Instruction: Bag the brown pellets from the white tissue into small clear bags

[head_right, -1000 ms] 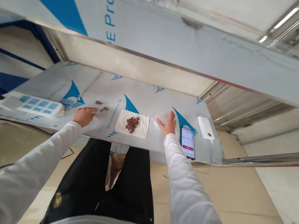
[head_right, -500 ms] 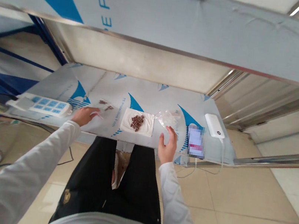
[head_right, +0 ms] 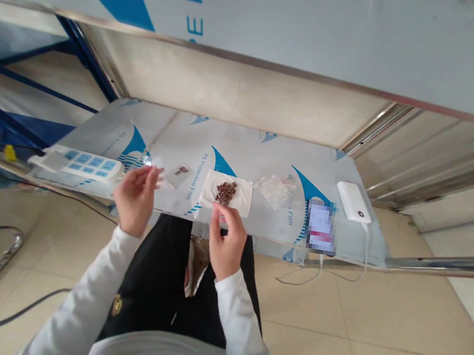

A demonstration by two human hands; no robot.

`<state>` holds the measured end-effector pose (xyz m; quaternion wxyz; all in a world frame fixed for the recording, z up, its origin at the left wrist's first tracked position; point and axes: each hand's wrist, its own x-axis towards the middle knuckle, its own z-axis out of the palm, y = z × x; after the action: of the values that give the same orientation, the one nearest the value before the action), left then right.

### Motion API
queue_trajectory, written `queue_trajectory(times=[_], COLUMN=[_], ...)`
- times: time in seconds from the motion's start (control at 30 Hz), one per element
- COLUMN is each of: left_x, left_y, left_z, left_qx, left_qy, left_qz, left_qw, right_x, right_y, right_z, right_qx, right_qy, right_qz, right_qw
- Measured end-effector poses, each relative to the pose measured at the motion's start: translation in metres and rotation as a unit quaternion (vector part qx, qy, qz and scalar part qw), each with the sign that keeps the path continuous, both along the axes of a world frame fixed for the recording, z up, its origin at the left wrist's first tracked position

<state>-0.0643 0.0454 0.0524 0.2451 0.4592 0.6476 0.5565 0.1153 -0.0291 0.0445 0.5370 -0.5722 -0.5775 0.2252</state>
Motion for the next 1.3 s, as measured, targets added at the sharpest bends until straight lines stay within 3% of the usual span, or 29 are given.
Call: queue_trajectory(times=[0.1, 0.17, 0.27, 0.33, 0.53, 0.67, 0.77, 0.87, 1.03, 1.17, 1.3], left_x=[0.052, 0.071, 0.078, 0.075, 0.067, 0.069, 0.07, 0.069, 0.058, 0.048, 0.046], left_y=[-0.049, -0.07, -0.085, -0.09, -0.092, -0.089, -0.09, -0.09, -0.087, -0.085, -0.089], left_z=[0.007, 0.003, -0.01, -0.019, -0.033, -0.031, -0.028, -0.026, -0.029, -0.032, -0.025], left_qx=[-0.013, -0.045, -0.09, -0.107, -0.107, -0.116, -0.131, -0.144, -0.149, -0.13, -0.096], left_qy=[-0.223, -0.318, -0.388, -0.392, -0.302, -0.256, -0.248, -0.252, -0.201, -0.048, 0.198], left_qz=[-0.04, -0.065, -0.088, -0.104, -0.145, -0.153, -0.155, -0.167, -0.242, -0.27, -0.218], left_qw=[0.974, 0.945, 0.913, 0.908, 0.936, 0.948, 0.947, 0.942, 0.938, 0.953, 0.951], right_x=[-0.019, -0.022, -0.018, -0.013, -0.006, -0.006, -0.009, -0.01, -0.009, -0.006, 0.001], right_y=[0.006, 0.005, -0.006, -0.015, -0.032, -0.034, -0.036, -0.038, -0.037, -0.036, -0.037], right_z=[0.015, 0.013, -0.001, -0.011, -0.02, -0.022, -0.023, -0.023, -0.023, -0.029, -0.032], right_qx=[-0.005, -0.018, -0.035, -0.042, -0.047, -0.042, -0.026, -0.012, -0.033, -0.063, -0.042], right_qy=[0.016, 0.01, -0.002, 0.002, 0.012, -0.023, -0.031, -0.02, 0.015, 0.005, -0.094], right_qz=[0.06, 0.073, 0.066, 0.075, 0.121, 0.056, -0.007, 0.007, 0.03, 0.012, -0.067], right_qw=[0.998, 0.997, 0.997, 0.996, 0.991, 0.997, 0.999, 1.0, 0.999, 0.998, 0.992])
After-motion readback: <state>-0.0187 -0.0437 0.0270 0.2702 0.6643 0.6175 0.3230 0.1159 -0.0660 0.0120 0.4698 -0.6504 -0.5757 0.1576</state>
